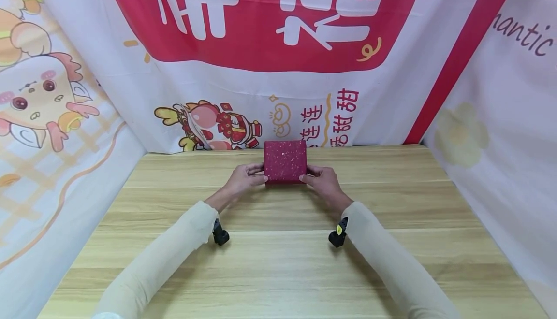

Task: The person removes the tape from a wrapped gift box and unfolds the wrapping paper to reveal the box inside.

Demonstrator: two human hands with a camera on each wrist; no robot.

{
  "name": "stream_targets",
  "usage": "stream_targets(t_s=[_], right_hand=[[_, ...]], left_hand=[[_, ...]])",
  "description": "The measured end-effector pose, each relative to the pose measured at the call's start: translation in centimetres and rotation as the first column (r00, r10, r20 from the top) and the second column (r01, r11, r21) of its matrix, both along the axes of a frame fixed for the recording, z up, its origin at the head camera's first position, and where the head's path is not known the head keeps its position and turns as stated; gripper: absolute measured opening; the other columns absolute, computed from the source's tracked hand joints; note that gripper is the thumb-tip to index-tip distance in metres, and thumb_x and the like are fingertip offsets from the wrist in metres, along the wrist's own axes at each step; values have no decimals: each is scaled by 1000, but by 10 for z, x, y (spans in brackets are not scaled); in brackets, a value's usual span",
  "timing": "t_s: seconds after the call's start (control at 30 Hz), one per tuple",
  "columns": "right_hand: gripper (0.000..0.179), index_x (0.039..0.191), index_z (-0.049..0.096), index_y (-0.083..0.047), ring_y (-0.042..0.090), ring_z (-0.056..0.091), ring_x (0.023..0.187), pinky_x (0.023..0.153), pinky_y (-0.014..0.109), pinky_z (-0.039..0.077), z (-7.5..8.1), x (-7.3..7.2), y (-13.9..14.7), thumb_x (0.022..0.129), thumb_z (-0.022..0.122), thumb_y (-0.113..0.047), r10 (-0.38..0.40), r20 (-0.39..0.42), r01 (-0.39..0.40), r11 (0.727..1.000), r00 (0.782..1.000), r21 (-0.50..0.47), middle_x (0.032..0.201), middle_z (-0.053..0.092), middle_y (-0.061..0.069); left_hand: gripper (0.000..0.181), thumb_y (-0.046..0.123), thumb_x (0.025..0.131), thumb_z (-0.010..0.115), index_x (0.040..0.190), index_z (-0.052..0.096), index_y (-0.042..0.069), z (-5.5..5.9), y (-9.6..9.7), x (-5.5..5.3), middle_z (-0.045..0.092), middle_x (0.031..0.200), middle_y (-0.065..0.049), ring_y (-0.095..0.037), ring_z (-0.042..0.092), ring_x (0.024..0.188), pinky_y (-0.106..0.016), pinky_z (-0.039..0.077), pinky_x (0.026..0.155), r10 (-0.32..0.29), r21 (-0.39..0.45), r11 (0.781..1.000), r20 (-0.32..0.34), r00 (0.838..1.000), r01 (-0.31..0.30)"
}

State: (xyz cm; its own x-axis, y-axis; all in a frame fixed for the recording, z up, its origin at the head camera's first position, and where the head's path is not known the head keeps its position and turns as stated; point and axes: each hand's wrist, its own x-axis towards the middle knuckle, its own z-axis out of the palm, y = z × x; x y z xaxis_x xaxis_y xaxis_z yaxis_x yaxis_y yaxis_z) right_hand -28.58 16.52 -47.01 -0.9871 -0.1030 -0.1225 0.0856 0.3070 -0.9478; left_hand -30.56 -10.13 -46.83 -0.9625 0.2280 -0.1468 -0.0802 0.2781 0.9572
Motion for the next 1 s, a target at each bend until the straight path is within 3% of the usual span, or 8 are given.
stream_targets(t_s=[0.1, 0.27, 0.5, 0.8, 1.0], right_hand=[[59, 143, 49, -11, 28, 49, 136, 111, 36, 45, 0, 1, -2, 88, 72, -14, 16, -42, -16, 1000, 999, 0, 146, 53, 11], [64, 145, 46, -8, 30, 51, 134, 112, 39, 44, 3, 3, -4, 87, 72, -7, 23, -61, -22, 1000, 998, 19, 145, 52, 15], [61, 143, 48, -6, 33, 56, 127, 107, 41, 49, 10, 7, -6, 87, 72, -6, 60, -61, -52, 991, 996, 122, 138, 58, 18], [58, 140, 52, -10, 29, 58, 127, 103, 38, 52, 11, 10, -7, 86, 74, -10, 35, -39, -29, 990, 999, 134, 140, 57, 13], [57, 138, 55, -8, 29, 60, 124, 99, 35, 55, 9, 10, -5, 85, 75, -9, 20, -30, -16, 990, 999, 139, 139, 59, 14]], left_hand=[[65, 4, 84, 75, 143, 48, 8, -1, 2, -1, 57, 141, -12, -24, 60, 125, -26, 56, 95, 17, 41, 999, -13, 1000, -16], [77, -2, 82, 74, 149, 39, 6, 0, 4, 1, 54, 143, -14, -28, 60, 125, -29, 56, 95, 13, 16, 1000, -45, 999, -13], [69, -4, 83, 73, 145, 47, 11, 1, 4, 3, 54, 144, -14, -28, 61, 124, -27, 58, 91, -11, -10, 1000, -64, 998, 11], [55, 16, 92, 69, 143, 50, 11, 9, 2, 7, 59, 140, -12, -26, 61, 124, -33, 58, 93, 40, 66, 997, 49, 998, -44], [56, 13, 91, 70, 143, 51, 10, 6, 3, 7, 61, 136, -11, -24, 64, 120, -29, 59, 90, 23, -29, 999, -35, 999, -24]])
